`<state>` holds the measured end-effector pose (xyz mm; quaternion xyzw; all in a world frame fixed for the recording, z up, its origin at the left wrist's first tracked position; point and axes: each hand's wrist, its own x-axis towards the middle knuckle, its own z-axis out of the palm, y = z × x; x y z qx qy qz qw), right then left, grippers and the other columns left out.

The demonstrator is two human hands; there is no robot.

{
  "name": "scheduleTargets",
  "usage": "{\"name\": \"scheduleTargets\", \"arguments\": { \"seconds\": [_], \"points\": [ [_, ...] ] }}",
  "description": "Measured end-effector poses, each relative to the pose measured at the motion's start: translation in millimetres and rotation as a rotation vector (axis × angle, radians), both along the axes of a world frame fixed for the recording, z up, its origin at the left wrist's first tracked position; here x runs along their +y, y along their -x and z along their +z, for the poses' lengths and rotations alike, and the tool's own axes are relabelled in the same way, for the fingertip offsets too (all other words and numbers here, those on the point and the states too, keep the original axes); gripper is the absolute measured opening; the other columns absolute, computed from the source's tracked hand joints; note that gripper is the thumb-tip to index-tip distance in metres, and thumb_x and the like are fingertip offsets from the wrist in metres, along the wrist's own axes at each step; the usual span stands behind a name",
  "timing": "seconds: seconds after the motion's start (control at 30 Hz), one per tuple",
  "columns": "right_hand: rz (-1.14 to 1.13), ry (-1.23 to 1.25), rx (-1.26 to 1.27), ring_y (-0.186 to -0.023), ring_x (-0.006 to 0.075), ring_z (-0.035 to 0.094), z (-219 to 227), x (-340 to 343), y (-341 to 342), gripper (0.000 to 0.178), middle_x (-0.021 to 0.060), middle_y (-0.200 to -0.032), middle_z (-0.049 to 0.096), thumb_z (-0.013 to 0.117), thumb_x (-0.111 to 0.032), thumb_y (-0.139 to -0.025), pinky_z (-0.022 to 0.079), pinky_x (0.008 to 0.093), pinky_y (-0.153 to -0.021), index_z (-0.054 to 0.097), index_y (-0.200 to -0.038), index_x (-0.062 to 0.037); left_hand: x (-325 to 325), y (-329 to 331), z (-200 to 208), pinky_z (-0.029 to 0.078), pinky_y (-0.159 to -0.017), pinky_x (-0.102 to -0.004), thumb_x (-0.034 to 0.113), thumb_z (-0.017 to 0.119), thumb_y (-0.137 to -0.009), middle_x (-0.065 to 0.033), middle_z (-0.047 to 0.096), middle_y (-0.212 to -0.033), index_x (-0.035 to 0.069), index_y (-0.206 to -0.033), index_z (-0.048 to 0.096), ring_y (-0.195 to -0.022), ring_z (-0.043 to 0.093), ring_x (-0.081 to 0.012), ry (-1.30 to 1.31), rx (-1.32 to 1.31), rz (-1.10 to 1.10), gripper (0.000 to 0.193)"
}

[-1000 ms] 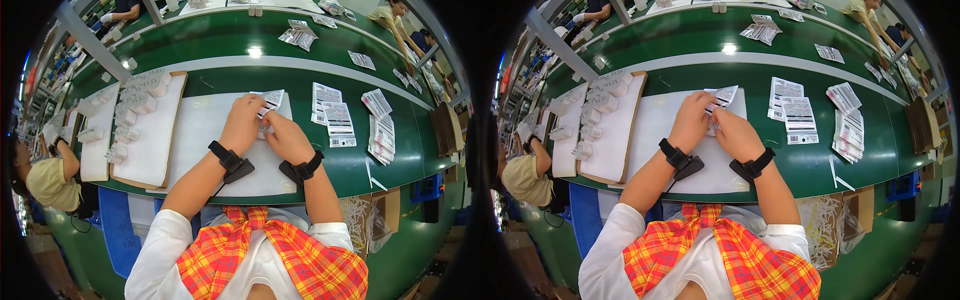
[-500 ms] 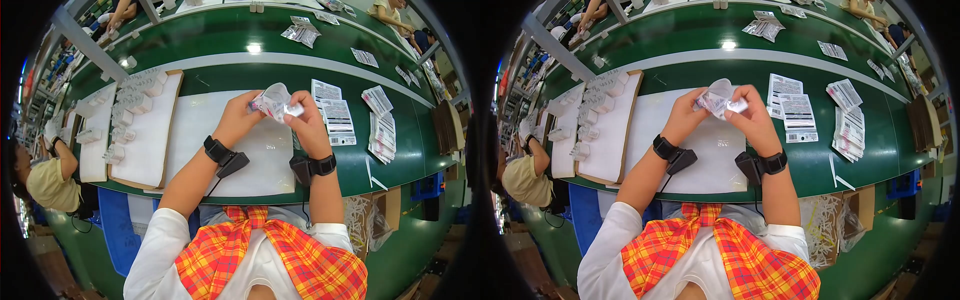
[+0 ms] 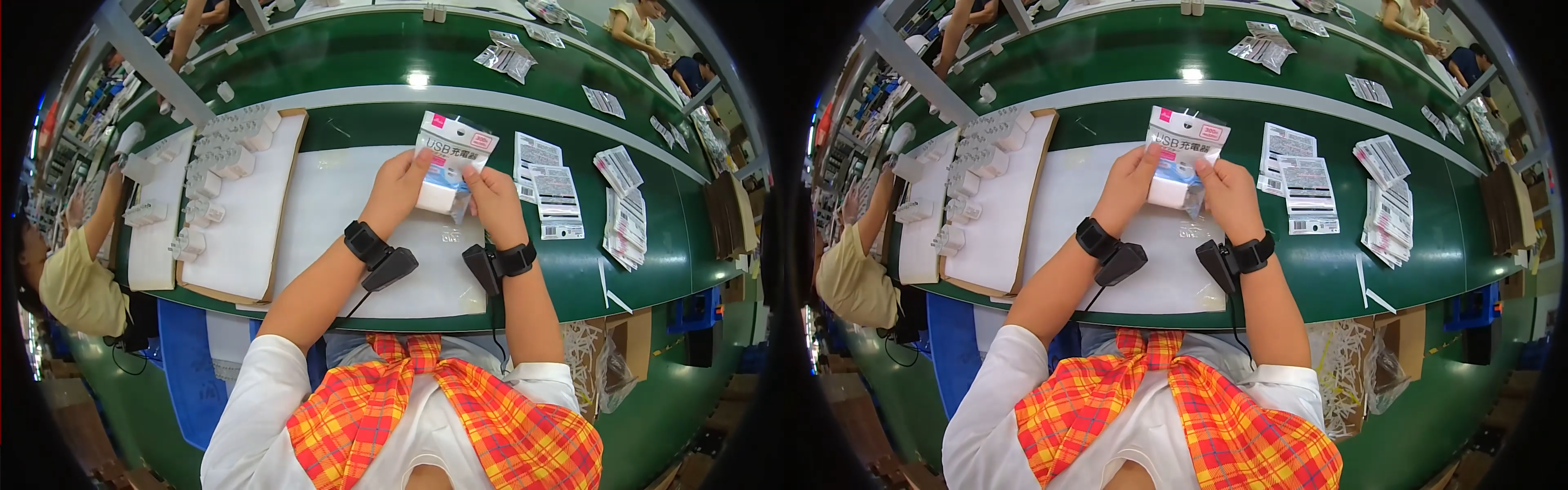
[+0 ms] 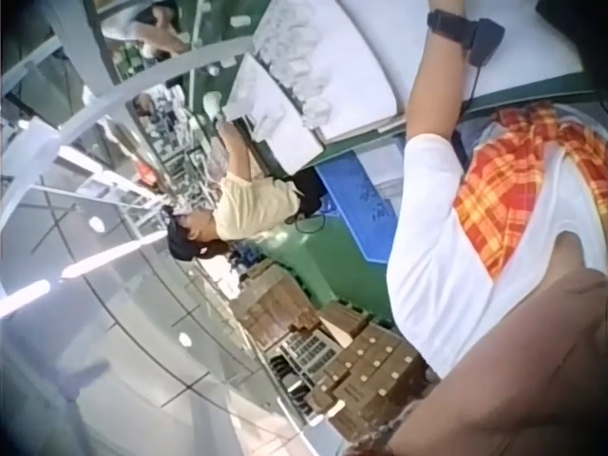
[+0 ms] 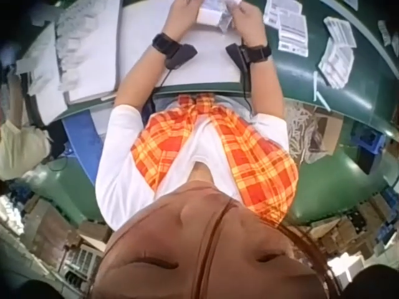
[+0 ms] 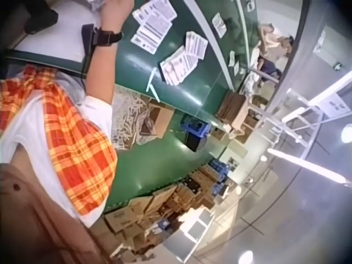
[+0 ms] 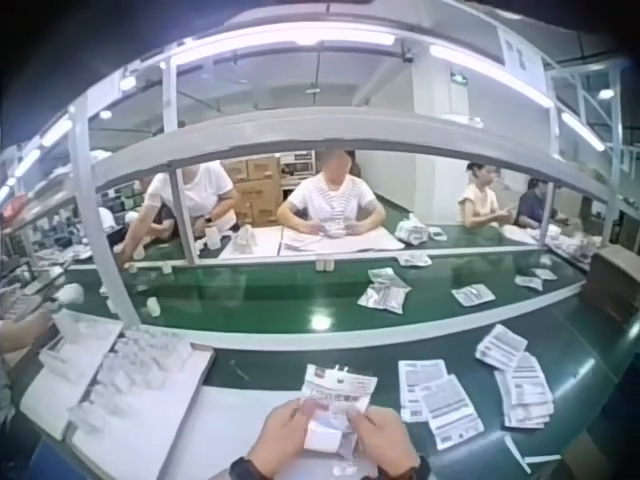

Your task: The person packages chargers by hand, picking up a charger from a tray, sliding it into a plastic pouch, and folding the pouch closed before placing it on a stack.

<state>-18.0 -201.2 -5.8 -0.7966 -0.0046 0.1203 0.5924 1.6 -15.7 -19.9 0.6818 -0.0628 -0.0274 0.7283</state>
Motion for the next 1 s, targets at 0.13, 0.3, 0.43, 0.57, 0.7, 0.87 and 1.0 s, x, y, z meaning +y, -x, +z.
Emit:
{"name": "scheduleTargets", "arguments": {
  "seconds": [0.13, 0.3, 0.43, 0.57, 0.7, 0.87, 1.0],
  "points": [
    [-0.125, -0.164, -0.057, -0.075, 0.0125, 0.061, 3, -7, -7, 0.027, 0.0033, -0.082, 0.065, 0.057, -0.019, -0.098, 0.050, 0.0271, -0.070, 0.066, -0.111, 0.0034, 3, -11, -4, 0.049, -0.071, -0.0330, 0.025, 0.062, -0.095, -0.0063, 0.068, -0.090, 0.003, -0.098, 0.070, -0.075, 0.060, -0.0179, -0.098, -0.198, 0.009, 0.024],
    [0.063, 0.111, -0.633, -0.083, 0.0236, 0.068, -27, -35, -14, 0.021, 0.0086, -0.092, 0.072, 0.060, -0.013, -0.092, 0.053, 0.0338, -0.077, 0.070, -0.106, -0.0007, 31, -29, -13, 0.046, -0.080, -0.0367, 0.017, 0.062, -0.091, -0.0039, 0.069, -0.096, 0.011, -0.099, 0.072, -0.088, 0.061, -0.0246, -0.779, -0.469, -0.240, 0.015],
    [0.311, 0.723, -0.851, -0.088, 0.0317, 0.067, 1, -13, 10, 0.020, 0.0141, -0.099, 0.072, 0.063, -0.009, -0.084, 0.052, 0.0376, -0.081, 0.073, -0.100, -0.0049, 40, -13, -24, 0.041, -0.088, -0.0384, 0.014, 0.066, -0.085, -0.0002, 0.070, -0.107, 0.017, -0.112, 0.069, -0.101, 0.056, -0.0269, -0.985, -0.661, -0.306, 0.028],
    [0.361, 0.625, -0.561, -0.087, 0.0354, 0.065, 13, 21, 18, 0.018, 0.0167, -0.095, 0.068, 0.065, -0.009, -0.078, 0.051, 0.0404, -0.078, 0.074, -0.094, -0.0063, 30, -8, -12, 0.038, -0.092, -0.0448, 0.012, 0.065, -0.083, 0.0034, 0.066, -0.110, 0.019, -0.103, 0.071, -0.107, 0.053, -0.0257, -0.936, -0.555, -0.263, 0.023],
    [0.337, 0.679, -0.652, -0.076, 0.0362, 0.062, -5, 29, 5, 0.011, 0.0171, -0.078, 0.062, 0.070, -0.013, -0.076, 0.049, 0.0444, -0.069, 0.069, -0.079, -0.0024, 34, -9, -11, 0.040, -0.090, -0.0446, 0.013, 0.067, -0.079, 0.0037, 0.065, -0.113, 0.019, -0.102, 0.069, -0.106, 0.054, -0.0281, -0.997, -0.522, -0.289, 0.024],
    [0.337, 0.610, -0.613, -0.075, 0.0381, 0.059, -1, 20, 15, 0.007, 0.0176, -0.078, 0.060, 0.067, -0.007, -0.077, 0.046, 0.0454, -0.067, 0.063, -0.078, -0.0013, 17, -7, -15, 0.038, -0.092, -0.0470, 0.013, 0.071, -0.076, 0.0031, 0.063, -0.114, 0.019, -0.099, 0.068, -0.108, 0.053, -0.0284, -0.943, -0.522, -0.340, 0.024],
    [0.430, 0.585, -0.728, -0.078, 0.0386, 0.057, -8, 22, 10, 0.007, 0.0182, -0.082, 0.059, 0.062, -0.002, -0.079, 0.045, 0.0440, -0.068, 0.060, -0.085, -0.0008, 23, -5, -15, 0.034, -0.095, -0.0462, 0.013, 0.070, -0.078, 0.0034, 0.062, -0.115, 0.021, -0.098, 0.069, -0.110, 0.051, -0.0269, -0.942, -0.440, -0.322, 0.022]
  ]
}}
